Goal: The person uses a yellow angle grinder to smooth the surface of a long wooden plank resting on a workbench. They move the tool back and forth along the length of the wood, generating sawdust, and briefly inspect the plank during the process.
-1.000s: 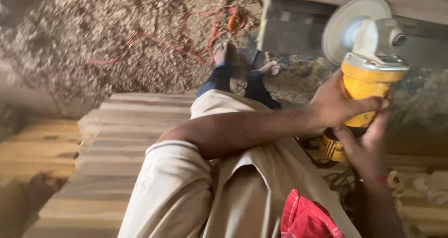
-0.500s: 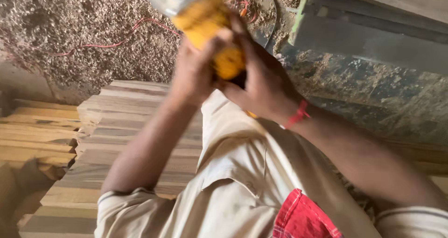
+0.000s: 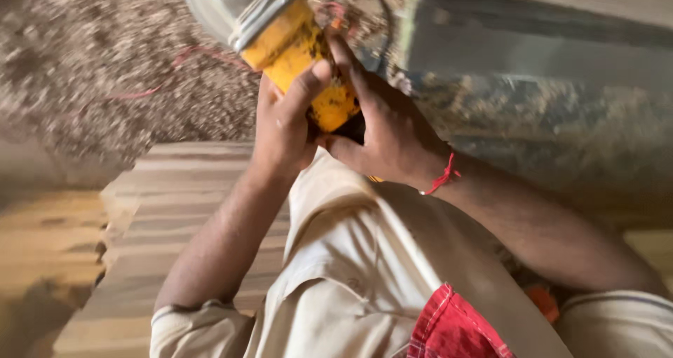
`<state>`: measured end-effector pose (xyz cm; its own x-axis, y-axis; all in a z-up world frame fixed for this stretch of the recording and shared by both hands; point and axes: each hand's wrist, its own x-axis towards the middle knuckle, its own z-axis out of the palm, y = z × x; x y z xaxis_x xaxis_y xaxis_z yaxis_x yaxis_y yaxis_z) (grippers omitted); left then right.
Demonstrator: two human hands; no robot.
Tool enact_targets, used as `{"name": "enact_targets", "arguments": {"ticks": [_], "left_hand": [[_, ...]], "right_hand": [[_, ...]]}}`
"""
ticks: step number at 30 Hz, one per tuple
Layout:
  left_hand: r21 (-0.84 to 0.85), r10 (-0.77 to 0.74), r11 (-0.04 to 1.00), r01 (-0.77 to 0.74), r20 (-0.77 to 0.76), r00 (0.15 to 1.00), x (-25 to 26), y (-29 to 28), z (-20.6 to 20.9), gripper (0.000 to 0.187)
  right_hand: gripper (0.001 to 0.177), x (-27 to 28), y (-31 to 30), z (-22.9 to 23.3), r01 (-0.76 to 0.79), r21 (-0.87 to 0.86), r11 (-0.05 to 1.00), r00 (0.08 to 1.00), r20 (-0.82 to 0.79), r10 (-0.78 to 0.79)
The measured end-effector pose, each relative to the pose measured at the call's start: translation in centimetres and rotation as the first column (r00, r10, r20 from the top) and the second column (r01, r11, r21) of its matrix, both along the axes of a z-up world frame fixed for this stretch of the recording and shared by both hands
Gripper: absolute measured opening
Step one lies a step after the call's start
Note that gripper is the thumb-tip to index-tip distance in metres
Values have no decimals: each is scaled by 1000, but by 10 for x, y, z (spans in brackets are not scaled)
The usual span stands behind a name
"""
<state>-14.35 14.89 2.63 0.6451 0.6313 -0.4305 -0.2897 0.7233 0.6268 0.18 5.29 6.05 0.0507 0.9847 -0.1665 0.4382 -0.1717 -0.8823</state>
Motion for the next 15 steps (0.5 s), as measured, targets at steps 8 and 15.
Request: {"name": "enact_targets", "arguments": {"ticks": [8, 15], "left_hand": [[-54, -249, 966, 252, 48, 967, 111, -121, -22, 44], [-5, -467, 883, 469, 85, 880, 217, -225, -47, 45]], "right_hand": [[112, 77, -147, -12, 206, -70, 976, 973, 121, -197], [112, 153, -266, -24, 384, -60, 921, 915, 160, -371]]}}
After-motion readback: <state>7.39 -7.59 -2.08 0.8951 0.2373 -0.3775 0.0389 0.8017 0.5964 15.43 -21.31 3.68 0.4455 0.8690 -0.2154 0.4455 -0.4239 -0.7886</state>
